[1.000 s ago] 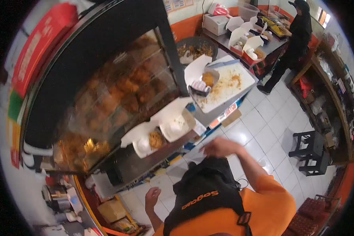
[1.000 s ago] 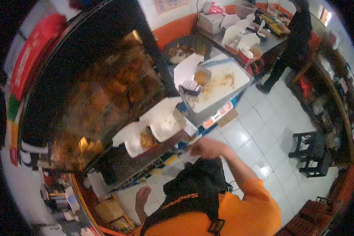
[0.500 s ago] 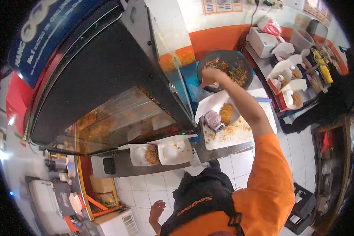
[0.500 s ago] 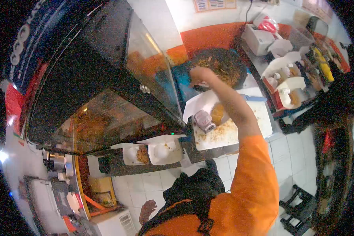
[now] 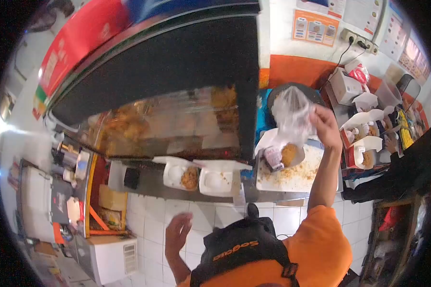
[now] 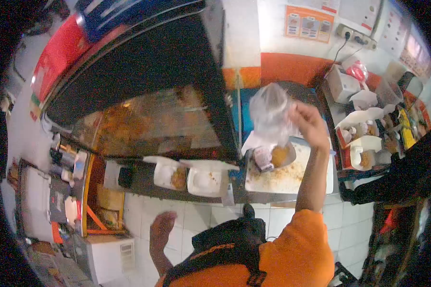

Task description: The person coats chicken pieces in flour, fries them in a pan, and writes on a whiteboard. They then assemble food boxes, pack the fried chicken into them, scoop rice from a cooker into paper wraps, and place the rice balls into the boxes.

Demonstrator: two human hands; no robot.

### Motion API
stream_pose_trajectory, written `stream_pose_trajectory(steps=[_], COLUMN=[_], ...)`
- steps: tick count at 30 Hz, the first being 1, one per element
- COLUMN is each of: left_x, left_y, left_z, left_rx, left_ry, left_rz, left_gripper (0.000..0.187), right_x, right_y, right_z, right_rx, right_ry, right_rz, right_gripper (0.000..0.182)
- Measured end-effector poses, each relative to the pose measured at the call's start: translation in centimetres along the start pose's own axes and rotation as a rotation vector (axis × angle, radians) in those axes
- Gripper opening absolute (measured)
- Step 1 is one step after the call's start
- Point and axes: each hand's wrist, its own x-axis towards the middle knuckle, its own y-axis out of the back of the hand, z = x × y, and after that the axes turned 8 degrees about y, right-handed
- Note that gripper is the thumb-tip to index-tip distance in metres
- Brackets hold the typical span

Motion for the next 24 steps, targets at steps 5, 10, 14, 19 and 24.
stream_pose_trajectory(steps=[5,10,14,19,24], left_x=[3.5,-0.5,-3.3,-5.4,-5.1], left_y=[-1.7,3.5,9.0,13.5,15.8], left_z=[10.0,5.8,0.7,-2.2,-6.8], left_rx=[-0.164,-0.392,-0.823,-0.872,-1.281], left_ry=[-0.742,-0.428,-0.299,-0.285,-0.181], left_rz=[-0.060,-0.095,-0.146,0.041,-0.193], left_gripper=[0.101,0.074,0.065,0.060,0.063], right_x=[-7.2,-9.8,-9.5,-10.9,-10.8], right_y=[-17.2,-30.6,-38.7,-47.2,-51.3], right_z=[-3.0,-4.6,-5.2,-6.1,-5.6], right_rx=[0.154,0.142,0.566,0.388,0.620], right_ry=[-0.137,-0.292,0.036,-0.108,-0.324], right_rz=[-0.258,-0.319,-0.406,-0.784,-0.481], right_gripper=[0.016,0.041,0.073,0.058,0.041])
